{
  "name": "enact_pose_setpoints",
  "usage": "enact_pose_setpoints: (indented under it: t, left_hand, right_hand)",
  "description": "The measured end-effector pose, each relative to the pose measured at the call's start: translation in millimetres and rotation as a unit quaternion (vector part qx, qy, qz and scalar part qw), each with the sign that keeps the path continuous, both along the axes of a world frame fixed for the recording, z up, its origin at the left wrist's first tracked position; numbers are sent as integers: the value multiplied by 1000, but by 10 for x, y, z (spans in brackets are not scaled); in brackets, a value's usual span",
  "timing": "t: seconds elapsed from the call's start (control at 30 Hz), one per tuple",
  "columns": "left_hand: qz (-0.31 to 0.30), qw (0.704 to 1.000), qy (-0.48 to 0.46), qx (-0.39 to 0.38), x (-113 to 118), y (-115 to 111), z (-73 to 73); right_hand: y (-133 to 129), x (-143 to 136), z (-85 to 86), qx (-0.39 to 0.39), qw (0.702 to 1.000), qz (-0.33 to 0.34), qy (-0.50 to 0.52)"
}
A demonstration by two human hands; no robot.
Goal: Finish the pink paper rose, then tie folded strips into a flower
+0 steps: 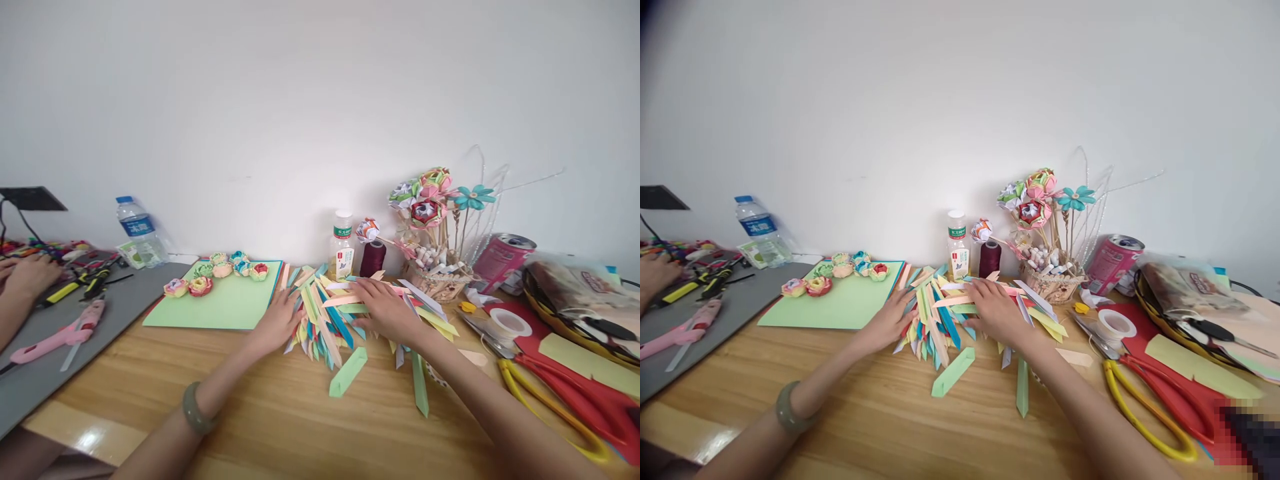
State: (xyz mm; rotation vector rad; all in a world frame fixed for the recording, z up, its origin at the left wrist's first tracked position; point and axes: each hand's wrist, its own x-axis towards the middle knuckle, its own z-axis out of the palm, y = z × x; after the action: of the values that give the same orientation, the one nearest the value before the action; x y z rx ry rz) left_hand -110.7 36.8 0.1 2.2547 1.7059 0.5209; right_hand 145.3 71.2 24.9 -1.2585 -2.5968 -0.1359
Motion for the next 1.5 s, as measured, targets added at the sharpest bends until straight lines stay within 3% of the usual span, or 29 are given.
enact_pose_setpoints:
  t: [0.1, 0.2, 0.27, 0.33, 0.43, 0.63, 0.8, 0.93, 1.3, 1.5]
  left_hand:
    - [-17, 1000, -20, -18, 122, -60, -20]
    - [-53, 998, -35, -10, 193, -131, 56]
    - [-39, 999, -21, 1, 186, -144, 145]
    - [14, 999, -1, 32, 134, -86, 236]
    - [48, 994, 14, 95, 25, 168, 326]
    - [-69, 993, 47, 79, 59, 881, 261]
    - [-154, 983, 90, 43, 178, 1169, 138]
    - [-157, 980, 118, 38, 111, 1194, 129]
    - [-101, 985, 142, 4, -107, 1008, 323]
    - [-34, 995, 98, 9, -5, 1010, 421]
  right_hand:
    - [22, 82, -17, -3, 1000, -22, -2]
    - [-4, 233, 24, -3, 998, -65, 0]
    - [-19, 336, 82, -7, 996, -90, 6]
    - [-15, 426, 155, -19, 991, -129, 25]
    - [22, 522, 257, -41, 979, -194, 52]
    - [42, 561, 333, -61, 974, -216, 36]
    - [-40, 575, 295, -70, 973, -218, 3]
    - [-58, 628, 244, -88, 976, -198, -11]
    - [-46, 810, 183, -77, 977, -198, -17]
    - [-63, 819, 263, -36, 982, -187, 14]
